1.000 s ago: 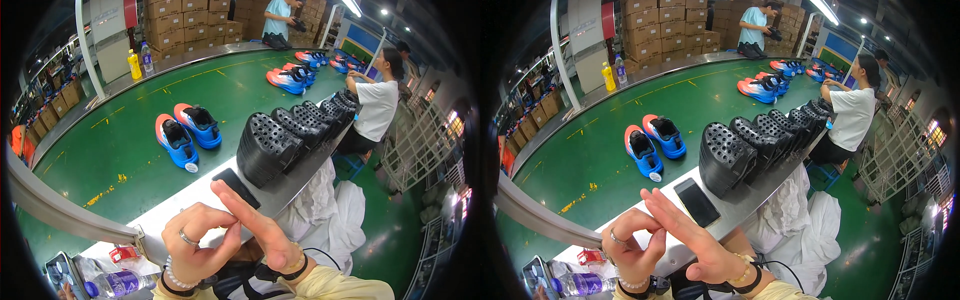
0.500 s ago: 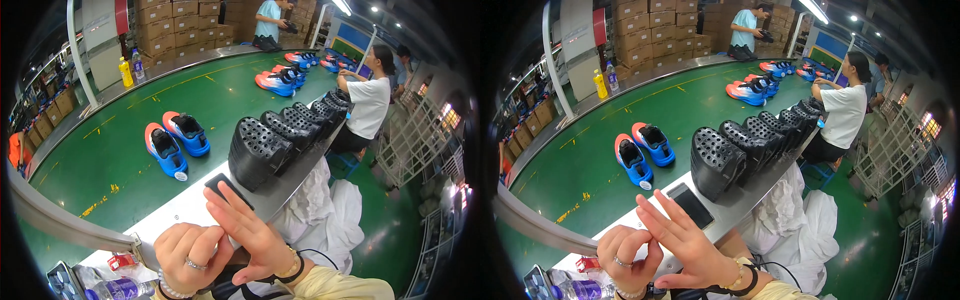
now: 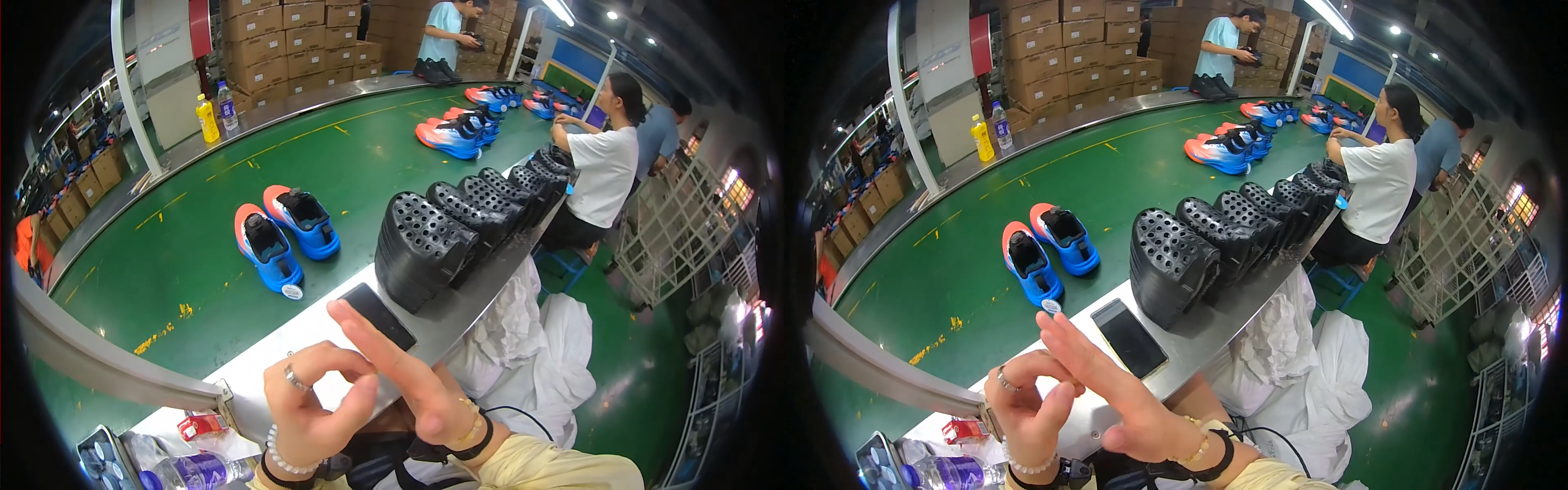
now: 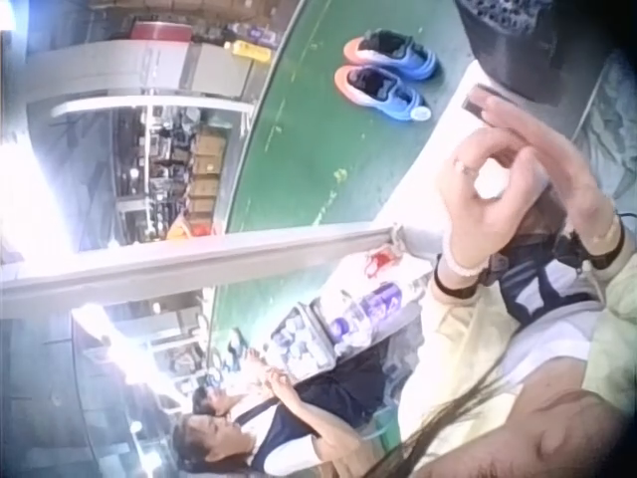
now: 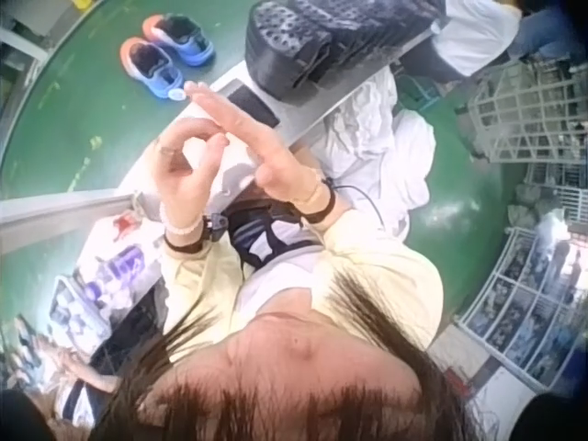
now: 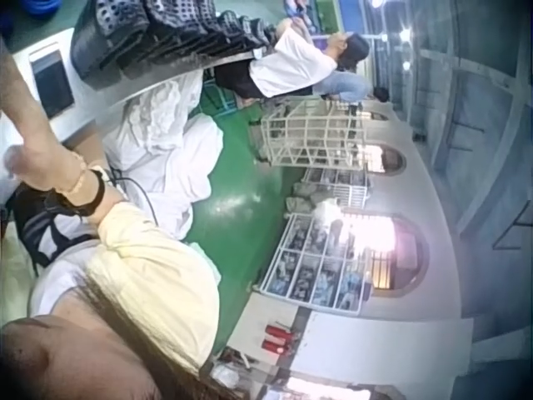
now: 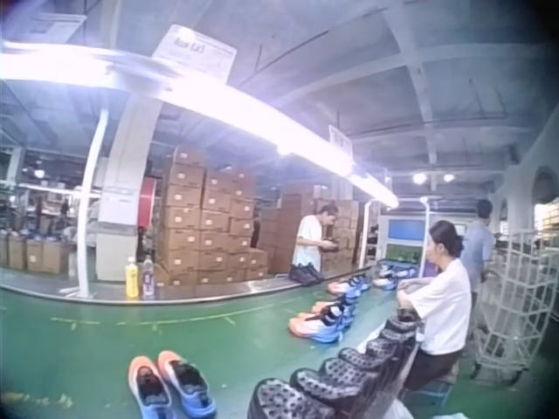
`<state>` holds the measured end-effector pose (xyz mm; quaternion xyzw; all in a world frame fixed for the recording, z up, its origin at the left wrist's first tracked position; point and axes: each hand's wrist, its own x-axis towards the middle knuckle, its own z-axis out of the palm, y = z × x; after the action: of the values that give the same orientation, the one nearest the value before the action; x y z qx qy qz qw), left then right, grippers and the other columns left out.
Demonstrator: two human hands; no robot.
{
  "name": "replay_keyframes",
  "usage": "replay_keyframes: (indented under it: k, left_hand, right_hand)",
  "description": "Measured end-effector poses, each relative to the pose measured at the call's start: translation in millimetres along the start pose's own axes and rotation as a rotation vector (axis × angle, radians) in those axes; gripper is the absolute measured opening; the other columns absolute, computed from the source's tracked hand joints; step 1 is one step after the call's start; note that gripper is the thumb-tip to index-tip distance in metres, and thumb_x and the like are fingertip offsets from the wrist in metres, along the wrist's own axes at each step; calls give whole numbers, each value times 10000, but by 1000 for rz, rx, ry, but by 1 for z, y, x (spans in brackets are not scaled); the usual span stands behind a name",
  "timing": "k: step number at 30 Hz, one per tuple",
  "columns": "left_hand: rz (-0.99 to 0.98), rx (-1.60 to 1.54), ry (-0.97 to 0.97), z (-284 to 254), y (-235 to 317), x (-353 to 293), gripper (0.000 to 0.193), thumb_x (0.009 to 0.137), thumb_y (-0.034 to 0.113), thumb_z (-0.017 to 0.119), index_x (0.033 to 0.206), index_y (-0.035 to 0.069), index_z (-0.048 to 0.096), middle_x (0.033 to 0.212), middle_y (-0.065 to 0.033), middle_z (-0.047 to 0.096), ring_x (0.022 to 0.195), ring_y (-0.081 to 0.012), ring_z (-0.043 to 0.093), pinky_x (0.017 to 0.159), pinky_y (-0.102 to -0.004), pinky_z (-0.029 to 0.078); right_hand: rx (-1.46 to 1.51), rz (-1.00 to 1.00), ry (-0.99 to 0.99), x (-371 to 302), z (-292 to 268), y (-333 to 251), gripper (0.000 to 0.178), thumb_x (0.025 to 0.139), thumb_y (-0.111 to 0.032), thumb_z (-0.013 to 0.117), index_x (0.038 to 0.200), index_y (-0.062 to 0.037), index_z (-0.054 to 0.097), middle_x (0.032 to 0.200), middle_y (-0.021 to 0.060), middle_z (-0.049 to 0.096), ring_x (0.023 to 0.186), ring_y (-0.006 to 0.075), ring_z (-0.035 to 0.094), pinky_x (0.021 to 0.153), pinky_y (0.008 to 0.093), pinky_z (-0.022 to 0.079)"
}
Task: Inspecting and assembling parts of athletic footwear on a production line.
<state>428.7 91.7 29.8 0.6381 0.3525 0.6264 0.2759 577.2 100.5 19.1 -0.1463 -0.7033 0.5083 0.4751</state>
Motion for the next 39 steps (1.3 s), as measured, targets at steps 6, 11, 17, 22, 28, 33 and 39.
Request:
replay_keyframes:
  k: [6,11,17,22,28,33,39]
  left_hand:
    - [-245,-228,-59,2,3,1,104,744,-42,704,838,-43,658,732,-57,691,660,-120,637,640,-242,498]
    - [-221,-229,-37,8,4,2,111,742,-43,705,844,-43,662,730,-53,688,661,-121,640,637,-243,505]
    - [-100,-150,-32,8,3,5,104,736,-33,712,817,-35,647,719,-58,678,647,-122,632,619,-240,497]
    - [-126,-151,-52,8,0,4,103,721,-43,701,802,-31,638,712,-60,674,635,-125,626,605,-241,489]
    - [-48,-79,-52,9,2,7,132,700,-47,698,815,-19,639,704,-65,668,621,-143,630,585,-249,488]
    - [119,230,-35,9,4,7,193,650,-61,693,813,17,628,667,-79,637,549,-193,604,518,-273,455]
    - [148,273,10,13,0,6,196,629,-72,679,789,21,612,651,-72,618,530,-194,594,502,-276,442]
  right_hand:
    - [279,149,-44,-3,-3,5,1152,785,-896,276,1554,-43,188,1627,165,94,1484,314,146,1150,442,138]
    - [307,123,-46,-3,-6,9,1171,770,-916,234,1556,-50,186,1629,164,85,1473,302,170,1138,431,151]
    - [261,134,-26,-3,-6,3,1110,806,-868,309,1545,-45,225,1622,188,82,1494,342,109,1164,497,103]
    - [26,20,-12,-3,-12,7,1181,711,-914,324,1522,-56,302,1597,262,93,1487,367,114,1164,461,162]
    - [-64,-55,56,-2,-11,8,943,872,-743,409,1500,-41,357,1585,263,166,1482,426,97,1153,548,125]
    - [-562,-235,61,1,-24,14,862,886,-659,485,1456,-15,427,1546,286,259,1439,500,176,1135,555,188]
    - [-605,-231,70,1,-23,14,850,884,-639,512,1456,-16,430,1543,272,281,1435,504,186,1124,554,221]
